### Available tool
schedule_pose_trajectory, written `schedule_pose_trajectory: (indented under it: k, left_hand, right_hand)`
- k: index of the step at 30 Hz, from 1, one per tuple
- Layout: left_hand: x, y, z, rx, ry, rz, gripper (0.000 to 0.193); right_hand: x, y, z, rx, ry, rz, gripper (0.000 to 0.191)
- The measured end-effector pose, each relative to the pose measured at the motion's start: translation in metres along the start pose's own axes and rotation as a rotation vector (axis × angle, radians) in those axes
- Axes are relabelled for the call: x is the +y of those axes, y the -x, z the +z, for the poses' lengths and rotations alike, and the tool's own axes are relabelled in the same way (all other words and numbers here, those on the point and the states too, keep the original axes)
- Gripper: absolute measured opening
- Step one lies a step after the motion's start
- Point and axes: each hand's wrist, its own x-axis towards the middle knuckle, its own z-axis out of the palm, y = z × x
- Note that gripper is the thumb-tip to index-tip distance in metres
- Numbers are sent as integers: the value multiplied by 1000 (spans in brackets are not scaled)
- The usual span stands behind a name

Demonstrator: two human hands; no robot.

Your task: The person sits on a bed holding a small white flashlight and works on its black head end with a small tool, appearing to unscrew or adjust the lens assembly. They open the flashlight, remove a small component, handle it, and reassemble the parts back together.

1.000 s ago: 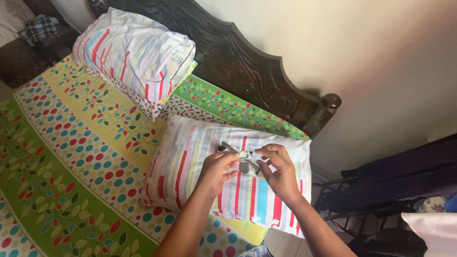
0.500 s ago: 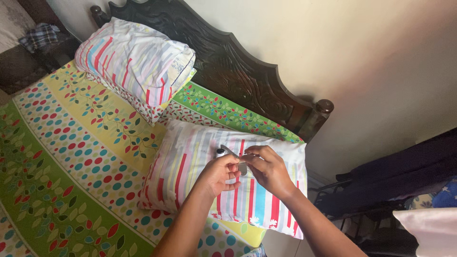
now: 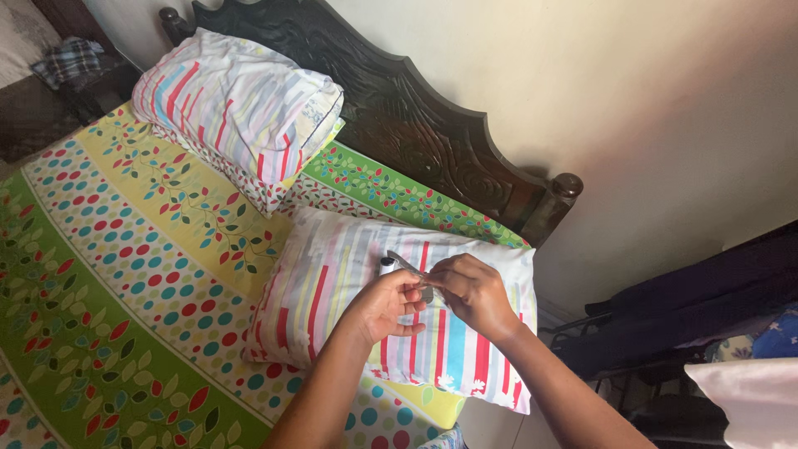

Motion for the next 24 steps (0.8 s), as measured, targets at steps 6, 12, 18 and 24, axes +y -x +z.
schedule_pose_trajectory:
  k: [6,12,18,24]
  left_hand:
    - [4,3,-2,87,-109,125,26]
    - [0,2,16,193,-283,578,25]
    - [-4,-2,22,99,-289,761,20]
    - [-5,-4,29,248,-443,839,14]
  right_hand:
    - [19,14,21,118,-530,687,14]
    - [40,14,21,125,-917,1049,13]
    - [37,14,20,106,-974,1116,14]
    - [32,11,19,91,-981,1099,16]
